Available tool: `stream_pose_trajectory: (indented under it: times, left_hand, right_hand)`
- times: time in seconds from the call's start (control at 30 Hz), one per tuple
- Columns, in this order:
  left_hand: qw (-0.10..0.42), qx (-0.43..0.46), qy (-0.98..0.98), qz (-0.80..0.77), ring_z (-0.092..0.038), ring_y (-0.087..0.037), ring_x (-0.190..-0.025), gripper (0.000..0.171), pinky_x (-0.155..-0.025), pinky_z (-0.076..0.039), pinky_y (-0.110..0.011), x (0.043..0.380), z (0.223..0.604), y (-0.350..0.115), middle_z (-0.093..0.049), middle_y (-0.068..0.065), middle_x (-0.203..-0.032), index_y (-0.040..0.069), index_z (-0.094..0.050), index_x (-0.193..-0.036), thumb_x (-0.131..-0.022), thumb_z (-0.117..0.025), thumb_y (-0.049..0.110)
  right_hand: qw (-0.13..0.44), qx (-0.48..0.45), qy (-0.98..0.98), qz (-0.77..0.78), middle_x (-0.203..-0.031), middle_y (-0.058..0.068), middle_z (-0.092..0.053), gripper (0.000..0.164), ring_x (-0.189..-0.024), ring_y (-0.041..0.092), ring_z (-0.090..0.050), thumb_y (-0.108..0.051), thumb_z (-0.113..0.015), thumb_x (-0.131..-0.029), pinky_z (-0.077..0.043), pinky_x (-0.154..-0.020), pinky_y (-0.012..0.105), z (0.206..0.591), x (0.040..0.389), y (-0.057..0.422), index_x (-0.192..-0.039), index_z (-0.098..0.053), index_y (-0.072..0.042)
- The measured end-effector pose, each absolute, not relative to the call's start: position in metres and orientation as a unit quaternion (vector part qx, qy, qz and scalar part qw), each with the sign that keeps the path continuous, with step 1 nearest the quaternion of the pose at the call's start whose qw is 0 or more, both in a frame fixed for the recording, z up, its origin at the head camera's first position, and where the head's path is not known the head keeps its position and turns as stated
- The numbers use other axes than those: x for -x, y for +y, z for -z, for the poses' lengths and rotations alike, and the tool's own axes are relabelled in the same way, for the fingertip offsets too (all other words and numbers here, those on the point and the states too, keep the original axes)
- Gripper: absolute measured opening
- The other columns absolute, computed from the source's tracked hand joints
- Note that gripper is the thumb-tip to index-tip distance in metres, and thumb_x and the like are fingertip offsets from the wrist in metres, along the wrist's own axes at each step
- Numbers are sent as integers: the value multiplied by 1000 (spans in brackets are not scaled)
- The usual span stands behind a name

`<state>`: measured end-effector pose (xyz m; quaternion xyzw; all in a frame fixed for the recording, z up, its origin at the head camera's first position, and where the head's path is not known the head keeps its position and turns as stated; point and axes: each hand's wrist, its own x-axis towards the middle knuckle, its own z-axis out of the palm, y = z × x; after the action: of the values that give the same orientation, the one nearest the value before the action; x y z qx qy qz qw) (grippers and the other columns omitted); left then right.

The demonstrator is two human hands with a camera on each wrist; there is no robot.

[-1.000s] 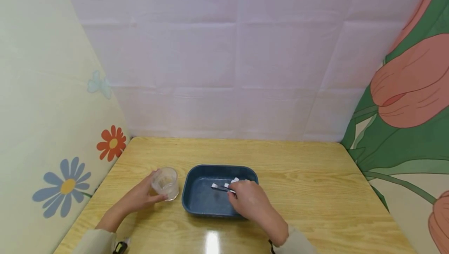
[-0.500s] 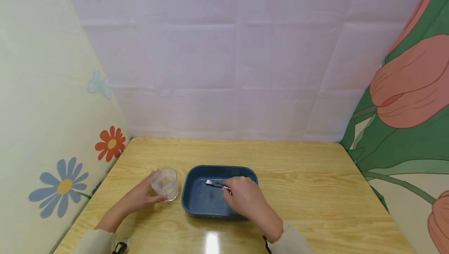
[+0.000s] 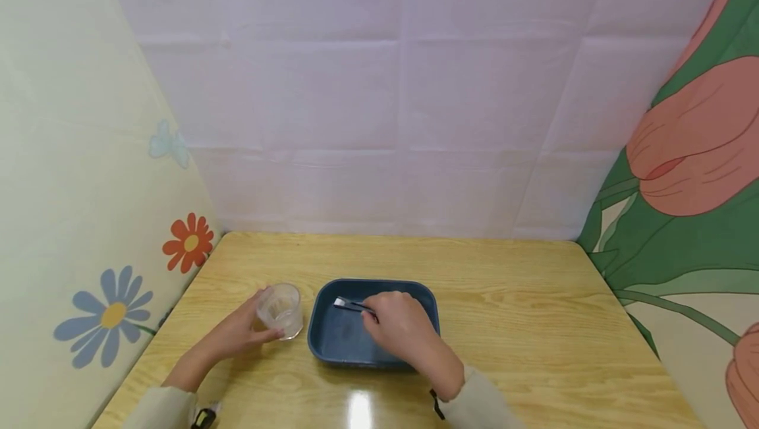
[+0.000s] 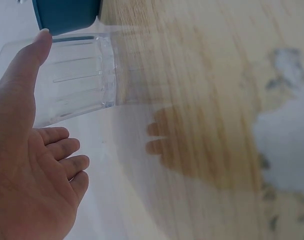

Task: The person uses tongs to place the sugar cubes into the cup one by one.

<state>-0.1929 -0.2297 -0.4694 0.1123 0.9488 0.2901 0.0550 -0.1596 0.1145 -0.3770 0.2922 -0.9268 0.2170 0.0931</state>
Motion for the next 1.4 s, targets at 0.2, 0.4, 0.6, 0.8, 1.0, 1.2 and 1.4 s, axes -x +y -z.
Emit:
stream_pose_trajectory:
  times: [0.2,0.4,0.6,0.8,1.0,1.2,1.4]
  left_hand:
    - [53,-119,948,-290,-22,-39,-138,109,-106,-27,-59,193,471,-230,-23,-22,-151,4,-20,-148,-70,-70,63]
    - [57,-114,948,-293,-22,-40,-138,109,-106,-26,-60,192,470,-229,-22,-22,-151,4,-20,-148,-70,-70,63]
    - [58,-119,945,-297,-21,-39,-138,109,-106,-26,-60,193,470,-229,-22,-22,-151,5,-20,-148,-70,-70,63]
    - [53,-123,947,-291,-22,-39,-138,110,-106,-26,-59,194,472,-231,-24,-21,-151,4,-21,-148,-69,-68,65]
    - [47,-128,946,-293,-21,-39,-139,109,-107,-26,-58,194,472,-232,-24,-21,-151,4,-22,-147,-69,-68,65]
    - [44,-133,945,-295,-20,-38,-139,108,-107,-26,-57,195,471,-233,-24,-21,-151,4,-23,-147,-70,-68,64]
    - [46,-137,944,-297,-19,-38,-139,106,-107,-25,-59,194,473,-232,-25,-19,-151,6,-24,-147,-70,-67,66]
  right_hand:
    - [94,-297,-923,-225,-80,-5,-68,16,-53,-6,-44,-20,-62,-89,-39,-50,15,373,161,104,-98,-73,-13]
    - [82,-304,-920,-234,-66,-12,-57,14,-47,-3,-39,-20,-61,-90,-35,-44,15,370,165,89,-95,-73,-15]
    - [77,-316,-915,-237,-60,-14,-50,15,-45,-2,-37,-20,-60,-90,-31,-42,16,365,167,75,-94,-72,-14]
    - [73,-322,-913,-240,-57,-14,-47,14,-44,0,-36,-21,-59,-90,-31,-42,16,362,170,62,-92,-72,-15]
    - [73,-329,-911,-236,-56,-15,-45,16,-45,0,-37,-22,-57,-92,-33,-45,17,361,172,50,-94,-72,-17]
    - [90,-346,-906,-225,-55,-14,-47,14,-44,0,-36,-20,-57,-91,-30,-44,17,363,174,38,-85,-70,-20]
    - [94,-351,-910,-199,-58,-13,-49,15,-45,1,-37,-20,-57,-90,-30,-44,18,365,175,26,-83,-70,-20]
